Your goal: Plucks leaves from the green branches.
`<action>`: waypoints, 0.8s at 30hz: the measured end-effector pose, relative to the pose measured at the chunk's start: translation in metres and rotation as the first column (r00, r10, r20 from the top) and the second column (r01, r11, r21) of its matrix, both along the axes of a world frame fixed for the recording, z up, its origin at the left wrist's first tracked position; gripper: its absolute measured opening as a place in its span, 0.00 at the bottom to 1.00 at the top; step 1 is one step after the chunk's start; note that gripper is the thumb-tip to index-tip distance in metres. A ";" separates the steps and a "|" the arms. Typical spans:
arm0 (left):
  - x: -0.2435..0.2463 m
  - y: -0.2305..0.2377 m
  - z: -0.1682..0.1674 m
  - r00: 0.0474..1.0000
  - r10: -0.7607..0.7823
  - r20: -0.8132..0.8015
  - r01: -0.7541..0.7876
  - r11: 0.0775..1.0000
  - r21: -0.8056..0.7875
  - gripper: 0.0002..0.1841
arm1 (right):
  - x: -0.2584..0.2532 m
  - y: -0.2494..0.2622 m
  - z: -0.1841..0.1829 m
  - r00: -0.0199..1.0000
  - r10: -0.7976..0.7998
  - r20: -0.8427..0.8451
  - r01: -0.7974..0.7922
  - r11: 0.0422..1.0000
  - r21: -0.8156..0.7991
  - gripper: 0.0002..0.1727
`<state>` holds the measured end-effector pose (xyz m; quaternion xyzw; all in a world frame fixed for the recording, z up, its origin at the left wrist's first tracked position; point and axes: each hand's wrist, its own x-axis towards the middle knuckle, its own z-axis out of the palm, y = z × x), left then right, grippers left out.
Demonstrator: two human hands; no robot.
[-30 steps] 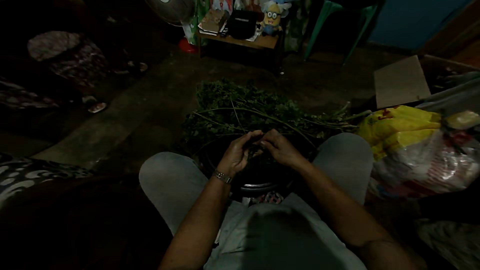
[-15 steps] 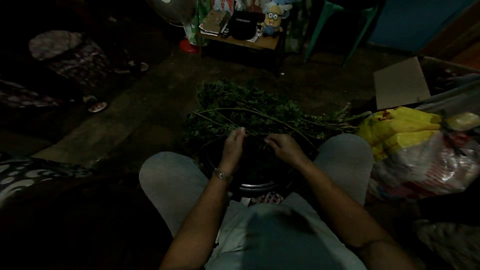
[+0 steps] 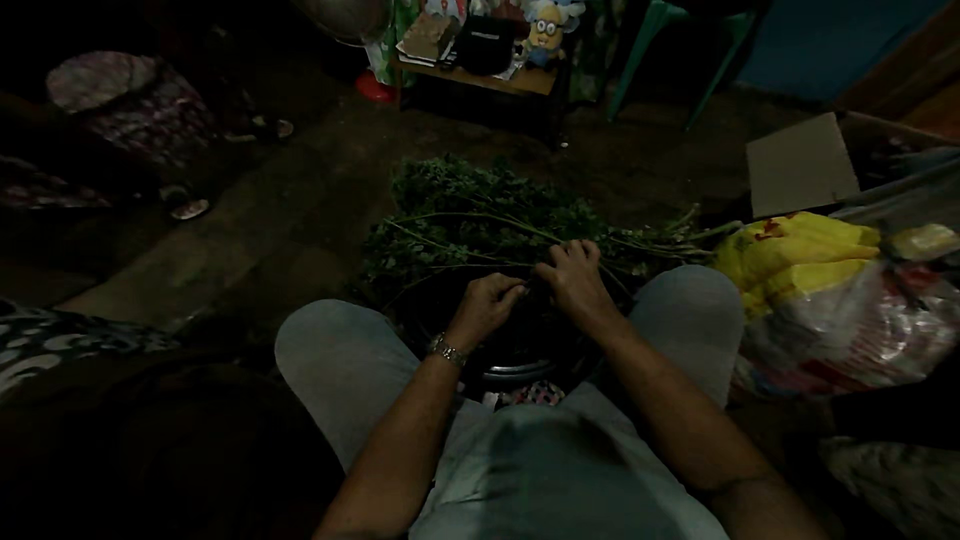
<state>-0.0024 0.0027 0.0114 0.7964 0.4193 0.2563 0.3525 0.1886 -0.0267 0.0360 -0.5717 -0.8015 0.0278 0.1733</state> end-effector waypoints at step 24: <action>0.002 -0.005 0.022 0.708 0.393 0.587 0.203 0.683 -0.702 0.18 | 0.005 -0.002 0.024 0.633 -0.266 -0.727 -0.156 0.876 -0.456 0.11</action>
